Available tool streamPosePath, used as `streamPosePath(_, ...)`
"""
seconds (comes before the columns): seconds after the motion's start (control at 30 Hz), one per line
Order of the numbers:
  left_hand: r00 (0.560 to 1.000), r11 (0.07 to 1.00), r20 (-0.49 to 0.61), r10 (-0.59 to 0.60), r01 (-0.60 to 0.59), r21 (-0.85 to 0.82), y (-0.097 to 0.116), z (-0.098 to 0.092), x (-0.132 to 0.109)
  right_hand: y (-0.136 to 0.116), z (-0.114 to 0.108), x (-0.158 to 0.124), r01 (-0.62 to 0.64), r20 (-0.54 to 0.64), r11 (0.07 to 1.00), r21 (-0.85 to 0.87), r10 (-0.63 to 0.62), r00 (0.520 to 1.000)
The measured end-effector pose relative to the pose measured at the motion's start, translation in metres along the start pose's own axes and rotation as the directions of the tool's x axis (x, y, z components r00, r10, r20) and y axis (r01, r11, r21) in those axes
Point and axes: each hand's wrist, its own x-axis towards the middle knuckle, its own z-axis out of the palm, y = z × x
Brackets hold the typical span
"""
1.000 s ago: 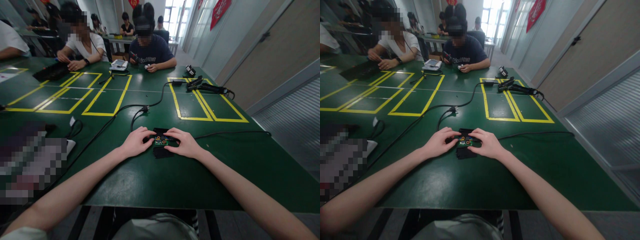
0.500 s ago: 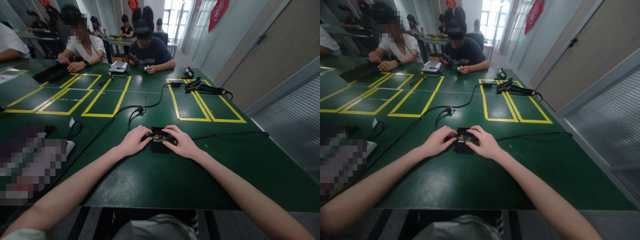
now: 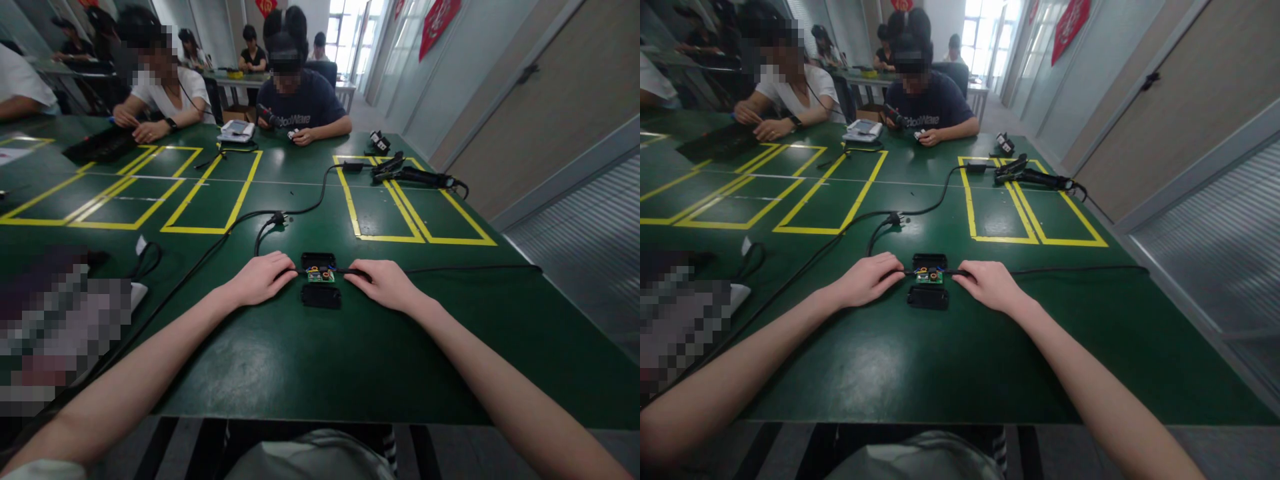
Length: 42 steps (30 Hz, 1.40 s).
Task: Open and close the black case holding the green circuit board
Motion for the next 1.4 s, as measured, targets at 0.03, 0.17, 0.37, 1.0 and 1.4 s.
streamPosePath(0.03,1.000,1.000,0.008,-0.015,0.015,0.008,0.001,0.000,0.000,0.000,-0.001,0.000,-0.009,0.002,1.000,0.009,0.009,1.000)
streamPosePath(0.17,0.998,0.999,0.034,-0.049,0.049,-0.004,0.006,-0.002,-0.002,-0.005,-0.006,-0.003,0.037,-0.009,0.987,0.153,-0.036,0.999)
streamPosePath(0.37,1.000,0.995,0.011,0.001,0.000,-0.099,0.014,-0.005,-0.004,-0.008,-0.008,-0.006,0.120,-0.003,0.953,0.278,-0.125,0.992)
streamPosePath(1.0,0.998,0.993,0.049,0.026,-0.020,-0.118,0.015,0.001,-0.006,-0.009,-0.006,-0.005,0.172,0.054,0.940,0.294,-0.196,0.979)
streamPosePath(1.4,0.999,0.995,0.032,-0.006,0.009,-0.101,0.015,0.002,-0.006,-0.004,-0.001,-0.002,0.186,0.024,0.936,0.298,-0.202,0.979)
